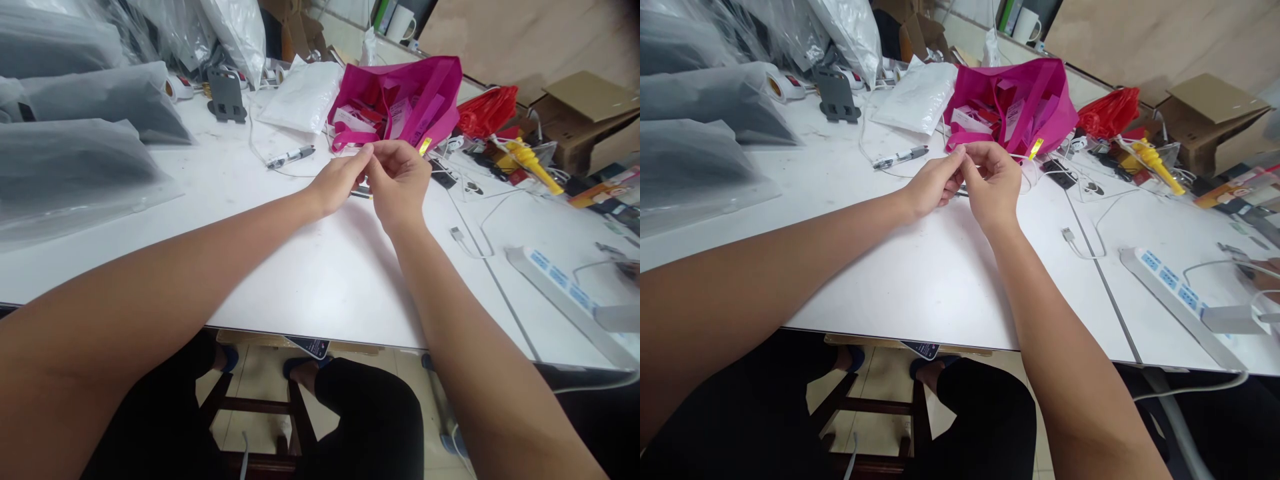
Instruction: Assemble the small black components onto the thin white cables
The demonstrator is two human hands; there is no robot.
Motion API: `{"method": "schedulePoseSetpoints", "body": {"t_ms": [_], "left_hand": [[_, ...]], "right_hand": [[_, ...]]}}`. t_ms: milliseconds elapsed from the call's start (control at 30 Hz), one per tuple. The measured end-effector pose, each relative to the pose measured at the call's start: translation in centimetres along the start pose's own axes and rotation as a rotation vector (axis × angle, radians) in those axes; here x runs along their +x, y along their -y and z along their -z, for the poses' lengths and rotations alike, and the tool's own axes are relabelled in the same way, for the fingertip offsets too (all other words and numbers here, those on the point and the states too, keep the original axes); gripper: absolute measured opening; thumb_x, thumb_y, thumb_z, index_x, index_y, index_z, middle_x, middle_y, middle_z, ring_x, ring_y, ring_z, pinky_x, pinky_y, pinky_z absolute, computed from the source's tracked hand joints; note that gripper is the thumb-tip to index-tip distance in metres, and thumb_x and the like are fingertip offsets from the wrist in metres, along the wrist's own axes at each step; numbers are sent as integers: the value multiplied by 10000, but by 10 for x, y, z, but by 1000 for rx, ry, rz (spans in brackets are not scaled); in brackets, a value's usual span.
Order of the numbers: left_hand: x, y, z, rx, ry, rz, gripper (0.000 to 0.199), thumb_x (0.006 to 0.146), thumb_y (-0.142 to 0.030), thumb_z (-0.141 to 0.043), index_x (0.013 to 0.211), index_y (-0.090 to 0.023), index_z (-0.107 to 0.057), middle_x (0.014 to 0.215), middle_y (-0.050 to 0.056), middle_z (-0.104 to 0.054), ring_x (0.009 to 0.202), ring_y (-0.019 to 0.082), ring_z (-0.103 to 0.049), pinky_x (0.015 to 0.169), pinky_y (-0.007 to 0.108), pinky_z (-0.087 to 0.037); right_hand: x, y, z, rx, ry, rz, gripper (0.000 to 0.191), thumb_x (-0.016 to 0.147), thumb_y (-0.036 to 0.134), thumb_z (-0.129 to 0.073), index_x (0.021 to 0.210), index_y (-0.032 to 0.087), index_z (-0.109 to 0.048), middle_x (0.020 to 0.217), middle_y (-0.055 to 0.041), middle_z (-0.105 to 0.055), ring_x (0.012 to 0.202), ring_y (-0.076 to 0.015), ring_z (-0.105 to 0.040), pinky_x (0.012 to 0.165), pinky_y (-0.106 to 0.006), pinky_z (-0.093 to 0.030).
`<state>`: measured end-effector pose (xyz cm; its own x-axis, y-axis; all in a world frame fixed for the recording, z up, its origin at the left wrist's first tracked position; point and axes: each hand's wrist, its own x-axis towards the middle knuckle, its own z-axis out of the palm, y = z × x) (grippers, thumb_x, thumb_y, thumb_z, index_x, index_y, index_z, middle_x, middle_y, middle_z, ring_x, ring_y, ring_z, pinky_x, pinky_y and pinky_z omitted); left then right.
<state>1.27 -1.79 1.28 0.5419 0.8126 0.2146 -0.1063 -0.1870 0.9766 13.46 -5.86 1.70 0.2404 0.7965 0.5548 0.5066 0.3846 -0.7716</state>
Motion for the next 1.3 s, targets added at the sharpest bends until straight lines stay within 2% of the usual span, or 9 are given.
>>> {"method": "schedulePoseSetpoints", "body": {"t_ms": [133,367,533,667,933,1033,1300], "left_hand": [[-2,-4,-1,-61,7,-6,697,994,-842,-278,731,-219,-449,668,27,-435,676,151,-537,590,329,-370],[-8,-11,-4,-232,-4,-4,668,1018,-787,-371,663,-222,-389,632,-25,-327,542,83,-299,519,299,-202],[-7,-9,-2,-252,2,-2,625,1040,-719,-426,660,-225,-370,622,-26,-313,536,91,-296,497,292,-189],[-6,-7,-2,-249,2,-2,599,1061,-661,-434,659,-224,-362,618,-27,-304,538,94,-287,502,290,-186],[-6,-7,-4,-240,-16,-15,610,1084,-622,-423,639,-207,-400,605,-27,-321,543,78,-298,539,294,-202],[-6,-9,-4,-244,-26,6,627,1064,-661,-429,638,-202,-412,595,-31,-321,536,70,-296,542,299,-198],[-7,-9,-4,-259,-36,36,609,1065,-631,-473,636,-205,-395,589,-34,-311,530,69,-323,543,292,-222]], "right_hand": [[0,-3,0,-9,-10,60,346,955,638,-668,1000,296,-674,1023,-67,-761,981,-260,-772,793,-422,-654],[7,-20,-1,-90,-20,210,442,971,729,-593,1055,302,-674,1084,-92,-775,1022,-286,-782,771,-449,-656],[8,-23,0,-111,8,242,463,979,743,-567,1041,298,-674,1035,-82,-779,951,-270,-789,714,-432,-650],[8,-22,1,-105,16,237,455,987,734,-562,1061,302,-688,1058,-90,-779,1019,-293,-786,757,-458,-660],[7,-22,-1,-118,6,264,441,1020,709,-519,1101,303,-671,1068,-92,-770,984,-281,-788,733,-451,-656],[7,-23,-1,-133,11,280,439,1034,698,-496,1127,305,-668,1081,-91,-764,986,-279,-785,726,-450,-649],[8,-28,0,-113,22,284,431,1028,690,-521,1143,305,-678,1097,-84,-759,1027,-286,-777,787,-474,-654]]}}
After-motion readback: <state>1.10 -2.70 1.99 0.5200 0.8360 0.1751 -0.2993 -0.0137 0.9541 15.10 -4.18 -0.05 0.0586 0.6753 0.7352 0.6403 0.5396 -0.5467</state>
